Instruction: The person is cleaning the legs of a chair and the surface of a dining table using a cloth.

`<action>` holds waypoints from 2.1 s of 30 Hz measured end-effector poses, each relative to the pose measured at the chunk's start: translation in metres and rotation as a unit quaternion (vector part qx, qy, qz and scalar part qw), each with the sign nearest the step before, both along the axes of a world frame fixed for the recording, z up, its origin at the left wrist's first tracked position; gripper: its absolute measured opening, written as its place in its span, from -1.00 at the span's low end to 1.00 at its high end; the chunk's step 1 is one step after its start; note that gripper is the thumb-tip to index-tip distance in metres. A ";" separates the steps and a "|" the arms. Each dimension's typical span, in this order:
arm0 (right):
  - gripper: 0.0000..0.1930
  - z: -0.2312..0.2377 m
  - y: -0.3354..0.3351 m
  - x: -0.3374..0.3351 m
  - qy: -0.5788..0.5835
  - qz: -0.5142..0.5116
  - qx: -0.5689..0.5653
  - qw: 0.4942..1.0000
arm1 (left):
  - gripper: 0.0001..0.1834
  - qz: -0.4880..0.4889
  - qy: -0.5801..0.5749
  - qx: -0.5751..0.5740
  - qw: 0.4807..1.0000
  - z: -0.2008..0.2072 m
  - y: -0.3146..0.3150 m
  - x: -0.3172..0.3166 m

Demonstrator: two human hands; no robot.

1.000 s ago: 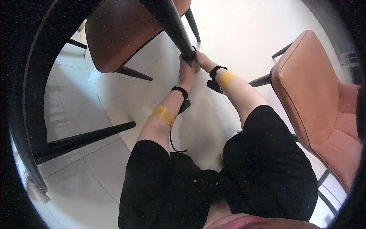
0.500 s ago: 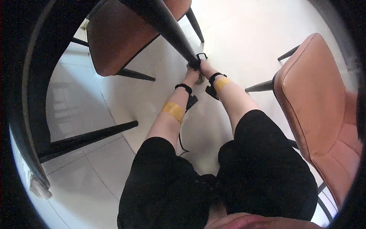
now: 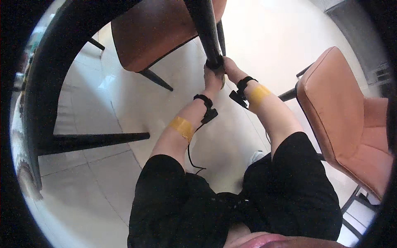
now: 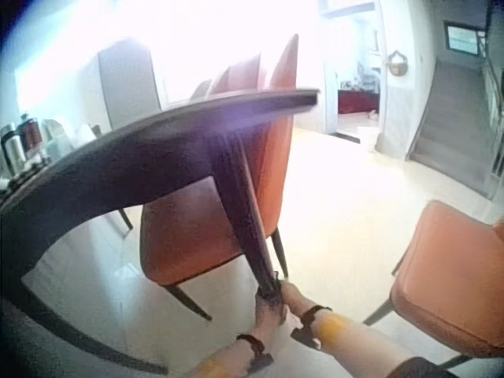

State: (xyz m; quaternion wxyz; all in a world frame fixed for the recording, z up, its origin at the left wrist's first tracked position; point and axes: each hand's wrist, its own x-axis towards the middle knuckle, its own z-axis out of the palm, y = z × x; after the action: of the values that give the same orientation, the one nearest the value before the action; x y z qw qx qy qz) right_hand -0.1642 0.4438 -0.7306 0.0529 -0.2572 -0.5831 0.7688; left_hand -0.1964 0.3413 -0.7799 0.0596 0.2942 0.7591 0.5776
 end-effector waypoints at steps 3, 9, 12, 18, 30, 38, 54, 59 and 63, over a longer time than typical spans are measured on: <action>-0.62 0.049 -0.011 0.003 0.026 -0.082 -0.014 0.996 | -0.46 0.045 0.035 0.022 0.998 0.060 0.000 0.016; -0.55 0.209 -0.027 -0.036 0.234 -0.166 -0.002 0.958 | -0.30 0.105 0.289 0.135 0.942 0.204 0.002 -0.037; -0.55 0.258 -0.012 -0.059 0.301 -0.199 0.123 0.924 | -0.27 0.033 0.267 0.210 0.940 0.247 0.013 -0.086; -0.47 0.256 -0.037 -0.043 0.327 -0.271 0.391 0.817 | -0.45 0.018 0.229 0.206 0.951 0.311 -0.009 -0.006; -0.71 0.029 -0.011 0.003 0.078 -0.085 0.269 0.956 | -0.56 -0.171 -0.186 0.121 0.960 0.027 0.009 -0.054; -0.57 0.155 -0.049 -0.009 0.209 -0.120 -0.124 0.963 | -0.60 -0.092 0.005 0.262 0.961 0.117 0.004 -0.059; -0.48 0.169 -0.031 -0.020 0.335 -0.158 0.164 0.914 | -0.58 -0.195 -0.278 0.532 0.776 0.191 0.025 -0.019; -0.51 0.068 -0.034 -0.013 0.281 -0.132 0.144 0.940 | -0.50 -0.027 0.019 0.219 0.975 0.108 0.002 -0.010; -0.48 0.008 -0.007 0.007 0.168 -0.123 -0.006 0.978 | -0.51 -0.083 0.055 0.019 0.995 0.071 -0.003 0.000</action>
State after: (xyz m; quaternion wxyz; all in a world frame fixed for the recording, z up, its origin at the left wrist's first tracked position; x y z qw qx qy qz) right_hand -0.1573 0.4365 -0.7222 0.2430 -0.1947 -0.5250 0.7921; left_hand -0.1965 0.3380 -0.7089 0.0597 0.3890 0.7230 0.5678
